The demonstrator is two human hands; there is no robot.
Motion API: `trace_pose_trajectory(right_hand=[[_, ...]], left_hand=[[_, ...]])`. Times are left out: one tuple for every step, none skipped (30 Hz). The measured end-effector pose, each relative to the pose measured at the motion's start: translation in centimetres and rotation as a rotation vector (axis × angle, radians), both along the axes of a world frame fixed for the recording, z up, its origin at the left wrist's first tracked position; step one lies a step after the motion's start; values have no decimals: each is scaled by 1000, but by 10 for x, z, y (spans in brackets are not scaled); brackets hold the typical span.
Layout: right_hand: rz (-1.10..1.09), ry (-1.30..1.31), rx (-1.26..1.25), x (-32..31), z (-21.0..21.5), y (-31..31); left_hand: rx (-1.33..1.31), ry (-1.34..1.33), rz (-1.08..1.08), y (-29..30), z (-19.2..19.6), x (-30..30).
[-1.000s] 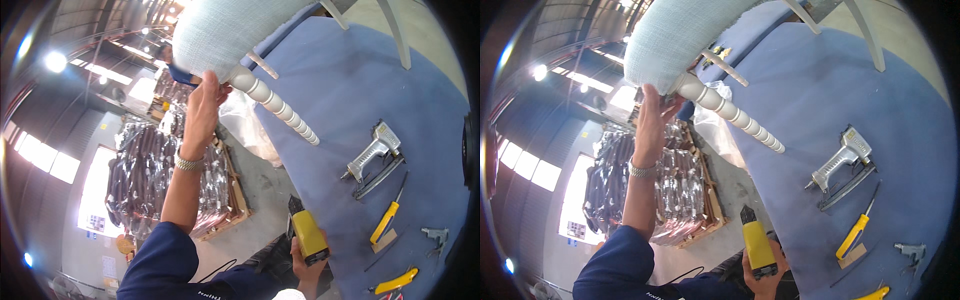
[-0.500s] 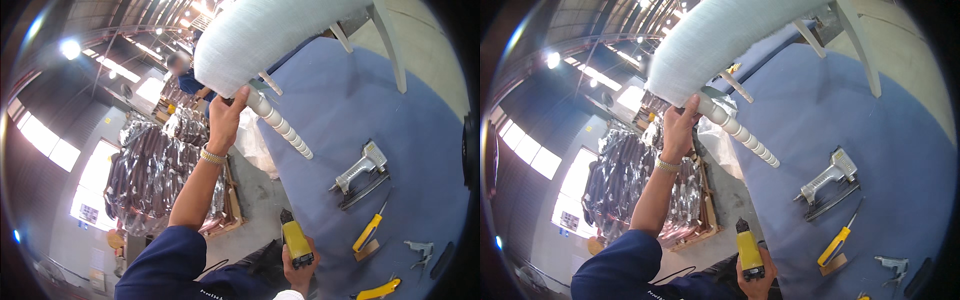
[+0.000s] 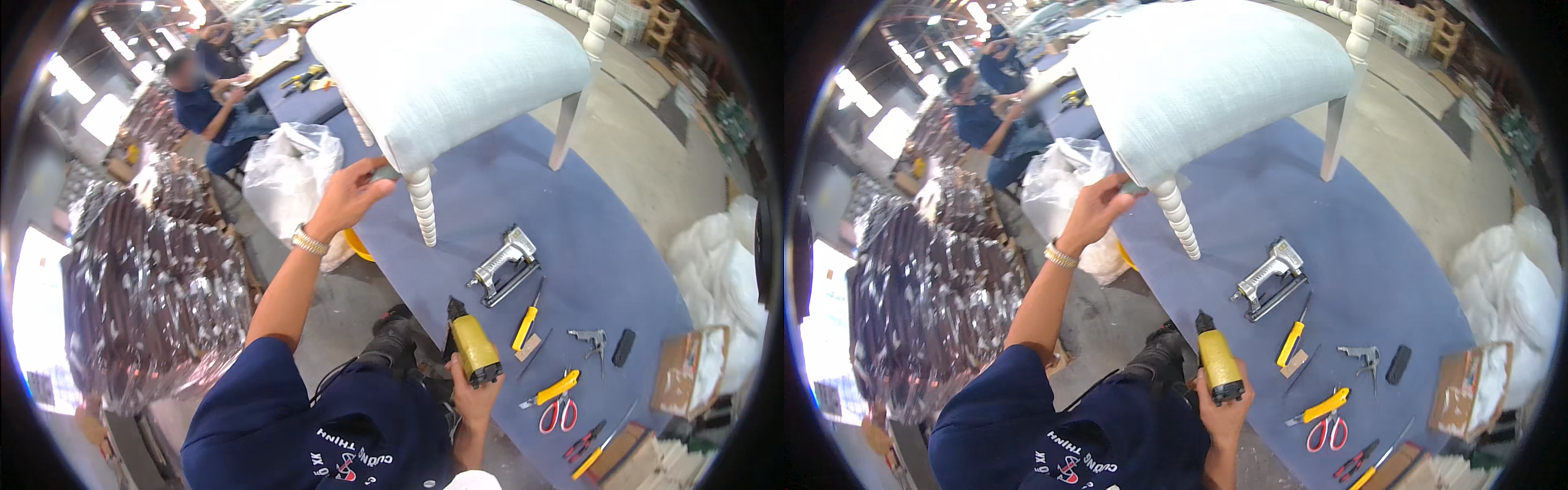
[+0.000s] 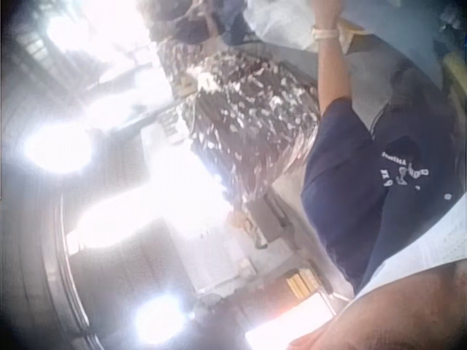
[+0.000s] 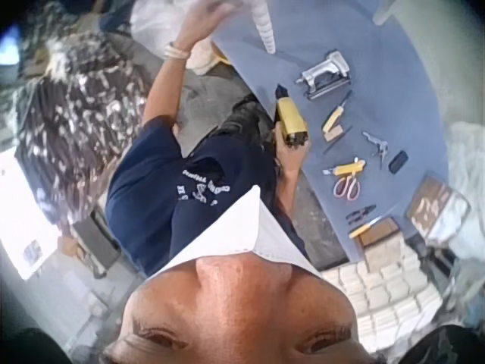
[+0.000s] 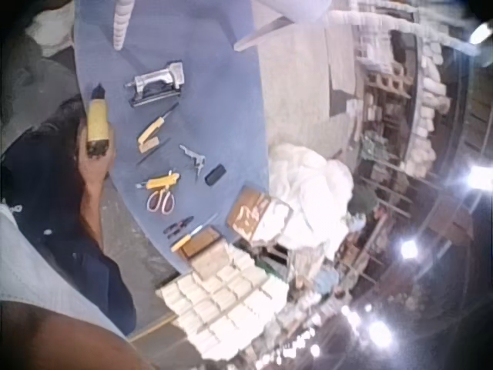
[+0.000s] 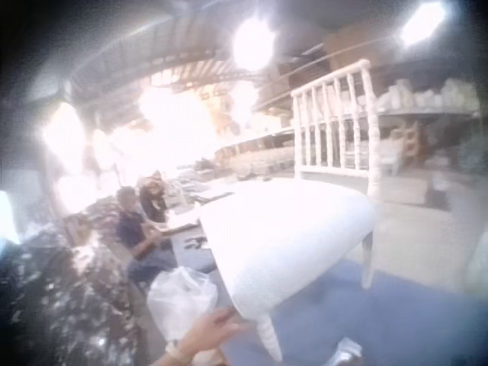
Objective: The person staples white fabric onto the underside of a white wooden chair seat using a pneumatic staple gun. They repeatedly pull and smooth the fabric, then fire staples along the perimeter. The person also uses a yellow utility knife to trim excess fabric and a screwdriver to tuck edges before continuing to staple.
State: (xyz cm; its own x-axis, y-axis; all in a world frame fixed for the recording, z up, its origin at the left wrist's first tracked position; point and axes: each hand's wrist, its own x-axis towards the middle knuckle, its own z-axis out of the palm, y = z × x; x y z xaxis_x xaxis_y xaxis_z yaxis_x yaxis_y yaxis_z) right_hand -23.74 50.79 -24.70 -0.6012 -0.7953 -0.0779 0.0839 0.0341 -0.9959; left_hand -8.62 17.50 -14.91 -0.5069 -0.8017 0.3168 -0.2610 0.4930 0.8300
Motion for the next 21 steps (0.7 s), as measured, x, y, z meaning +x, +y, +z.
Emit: trace_pose_trajectory(right_hand=[[-58, -26, -7, 6, 6, -9], [-128, -46, -18, 15, 10, -17], [-137, -26, -24, 21, 14, -27], [-215, -28, -9, 30, 18, -42], [-254, 26, 8, 36, 15, -56], [-286, 63, 57, 47, 13, -60], [-373, 42, 96, 62, 18, -70], [-454, 18, 127, 78, 24, -81], [-478, 39, 67, 92, 35, -94], [-501, 66, 61, 112, 42, -97], [-526, 97, 42, 130, 47, -101], [-550, 129, 26, 147, 51, -105], [-575, 141, 0, 163, 50, -109], [-639, 133, 27, 180, 52, -117], [-707, 124, 59, 197, 54, -125], [-760, 112, 71, 208, 54, -133], [-738, 293, 174, 216, 26, -124], [-749, 288, 190, 227, 21, -126], [-759, 282, 206, 236, 16, -130], [-773, 276, 222, 245, 15, -140], [-802, 25, 208, 256, 28, -149]], left_hand=[[-70, -73, 5, -8, 1, 17], [-144, -140, -3, -18, -2, 33], [-219, -180, -23, -30, -3, 49], [-294, -218, -44, -41, -4, 61], [-272, -182, -114, -53, -7, 68], [-244, -228, -181, -61, -3, 70], [-209, -282, -251, -65, 7, 68], [-225, -284, -326, -70, 12, 64], [-253, -286, -391, -76, 20, 59], [-256, -293, -462, -79, 26, 61], [-302, -230, -576, -88, 25, 55], [-346, -163, -686, -96, 24, 49], [-352, -160, -740, -102, 28, 43], [-357, -157, -792, -107, 35, 37], [-359, -151, -849, -109, 35, 29], [-329, -99, -865, -113, 34, 26], [-298, -48, -877, -116, 29, 24], [-263, 7, -905, -118, 24, 18], [-223, 69, -892, -117, 20, 14], [-181, 129, -883, -118, 17, 11], [-137, 187, -874, -118, 14, 8]])
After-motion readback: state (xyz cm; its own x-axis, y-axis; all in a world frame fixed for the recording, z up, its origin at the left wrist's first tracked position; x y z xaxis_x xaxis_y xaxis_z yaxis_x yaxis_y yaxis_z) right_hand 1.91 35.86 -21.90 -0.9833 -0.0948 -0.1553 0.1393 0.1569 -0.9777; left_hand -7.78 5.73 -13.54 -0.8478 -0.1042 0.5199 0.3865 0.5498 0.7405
